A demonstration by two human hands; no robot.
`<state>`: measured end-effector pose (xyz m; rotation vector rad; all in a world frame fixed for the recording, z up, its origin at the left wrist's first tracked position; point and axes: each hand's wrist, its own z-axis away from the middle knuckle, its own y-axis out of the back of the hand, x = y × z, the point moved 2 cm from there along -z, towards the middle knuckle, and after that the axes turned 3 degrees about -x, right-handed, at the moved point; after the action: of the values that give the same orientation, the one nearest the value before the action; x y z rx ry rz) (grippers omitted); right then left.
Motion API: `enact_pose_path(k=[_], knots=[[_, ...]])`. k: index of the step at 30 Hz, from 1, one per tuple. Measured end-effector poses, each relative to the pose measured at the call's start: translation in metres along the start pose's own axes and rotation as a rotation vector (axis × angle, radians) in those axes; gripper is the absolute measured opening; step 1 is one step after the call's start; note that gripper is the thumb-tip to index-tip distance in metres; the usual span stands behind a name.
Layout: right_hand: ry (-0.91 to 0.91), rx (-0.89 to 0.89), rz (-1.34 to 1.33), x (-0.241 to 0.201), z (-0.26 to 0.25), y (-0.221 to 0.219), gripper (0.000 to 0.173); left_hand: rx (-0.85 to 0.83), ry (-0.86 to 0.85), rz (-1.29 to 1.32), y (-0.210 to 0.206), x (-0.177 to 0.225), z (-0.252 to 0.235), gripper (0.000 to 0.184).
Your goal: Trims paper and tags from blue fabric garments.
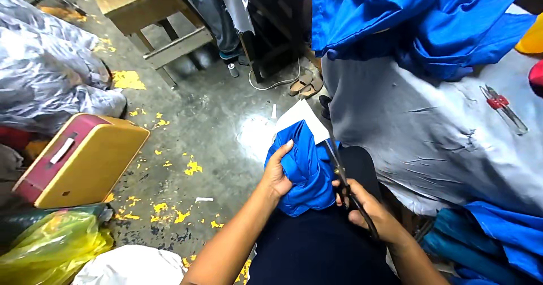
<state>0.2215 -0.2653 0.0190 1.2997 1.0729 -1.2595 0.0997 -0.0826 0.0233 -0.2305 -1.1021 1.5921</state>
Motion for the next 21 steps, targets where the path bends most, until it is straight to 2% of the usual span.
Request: enact_pose_path(k=[3,5,7,10,11,13,18,21], knots=[[-0.072,-0.076,-0.133,0.009,-0.003,-0.015,0.087,-0.074,-0.023,0.022,0.006,-0.002,0.002,0.031],[-0.189,-0.114,-0.304,0.016,-0.002,-0.021,0.087,-0.089,-0.107,-0.038,0.014,-0.002,-0.002,0.026],[-0.266,-0.132,-0.508,0.026,0.0,-0.027,0.078,-0.087,-0.192,-0.074,0.024,-0.001,-0.009,0.022],[-0.26,-0.141,-0.574,0.035,0.002,-0.033,0.077,-0.118,-0.275,-0.088,0.042,0.0,-0.021,0.018],[-0.263,-0.132,-0.589,0.036,0.003,-0.035,0.078,-0.139,-0.31,-0.094,0.049,0.001,-0.025,0.015],[-0.349,-0.073,-0.658,0.037,0.003,-0.038,0.079,-0.157,-0.383,-0.127,0.059,0.004,-0.031,0.019],[-0.727,0.105,-0.89,0.042,-0.003,-0.03,0.07,-0.072,-0.506,-0.318,0.06,0.008,-0.035,0.026],[-0.611,0.113,-0.819,0.035,0.002,-0.02,0.065,-0.005,-0.52,-0.357,0.056,0.007,-0.035,0.026]])
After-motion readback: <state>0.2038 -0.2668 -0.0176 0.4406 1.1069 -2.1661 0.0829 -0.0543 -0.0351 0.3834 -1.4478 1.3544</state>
